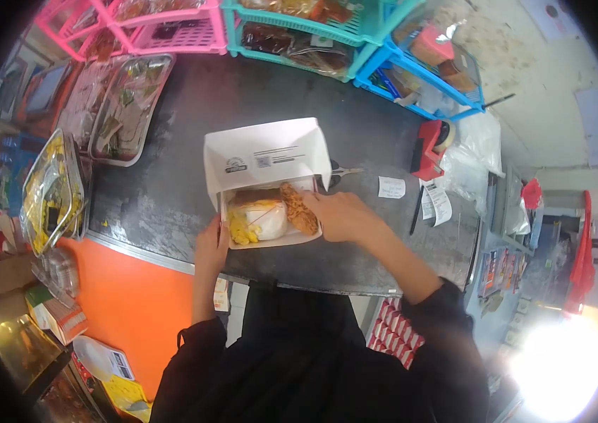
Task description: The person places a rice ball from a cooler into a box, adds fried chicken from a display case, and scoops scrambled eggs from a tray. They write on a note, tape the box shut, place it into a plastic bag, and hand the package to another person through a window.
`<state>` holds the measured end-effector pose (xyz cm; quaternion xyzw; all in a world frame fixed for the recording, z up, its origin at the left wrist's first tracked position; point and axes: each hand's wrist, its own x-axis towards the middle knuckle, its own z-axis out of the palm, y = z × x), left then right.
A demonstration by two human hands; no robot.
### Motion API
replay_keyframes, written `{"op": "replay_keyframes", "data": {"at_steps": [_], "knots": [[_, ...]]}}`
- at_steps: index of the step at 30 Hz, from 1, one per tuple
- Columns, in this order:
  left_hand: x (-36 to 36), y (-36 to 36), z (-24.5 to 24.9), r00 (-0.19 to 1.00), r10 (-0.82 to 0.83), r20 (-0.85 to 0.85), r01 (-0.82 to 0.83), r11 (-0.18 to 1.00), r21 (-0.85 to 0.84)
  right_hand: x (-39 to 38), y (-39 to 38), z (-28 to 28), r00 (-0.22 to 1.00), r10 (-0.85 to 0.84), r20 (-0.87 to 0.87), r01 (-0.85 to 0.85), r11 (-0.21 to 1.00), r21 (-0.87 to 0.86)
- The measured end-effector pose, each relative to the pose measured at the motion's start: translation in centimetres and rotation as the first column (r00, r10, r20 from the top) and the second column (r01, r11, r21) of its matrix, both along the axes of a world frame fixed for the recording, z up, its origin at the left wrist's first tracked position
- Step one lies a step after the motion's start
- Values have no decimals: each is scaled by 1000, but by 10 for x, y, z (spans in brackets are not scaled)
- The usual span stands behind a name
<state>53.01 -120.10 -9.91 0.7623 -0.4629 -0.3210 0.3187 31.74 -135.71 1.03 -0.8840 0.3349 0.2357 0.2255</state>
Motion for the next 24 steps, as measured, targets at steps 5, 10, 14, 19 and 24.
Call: {"op": "replay_keyframes", "data": {"at_steps": [5,10,14,19,24], "knots": [[20,-14,0,986,-141,86,141,990,13,-16,-7,-16,933,348,-93,-358,926,-120],[27,-23,6,979,-194,61,192,980,46,-12,-7,-45,907,336,-252,-394,888,-236],[29,-24,6,981,-192,37,192,981,-8,-13,-5,-22,947,236,-217,-271,951,-149],[37,-31,5,970,-238,52,239,971,-22,-23,-3,-25,980,121,-159,-125,992,-12],[39,-35,8,945,-307,109,298,950,91,-26,10,-47,994,12,-112,-6,999,50]]}}
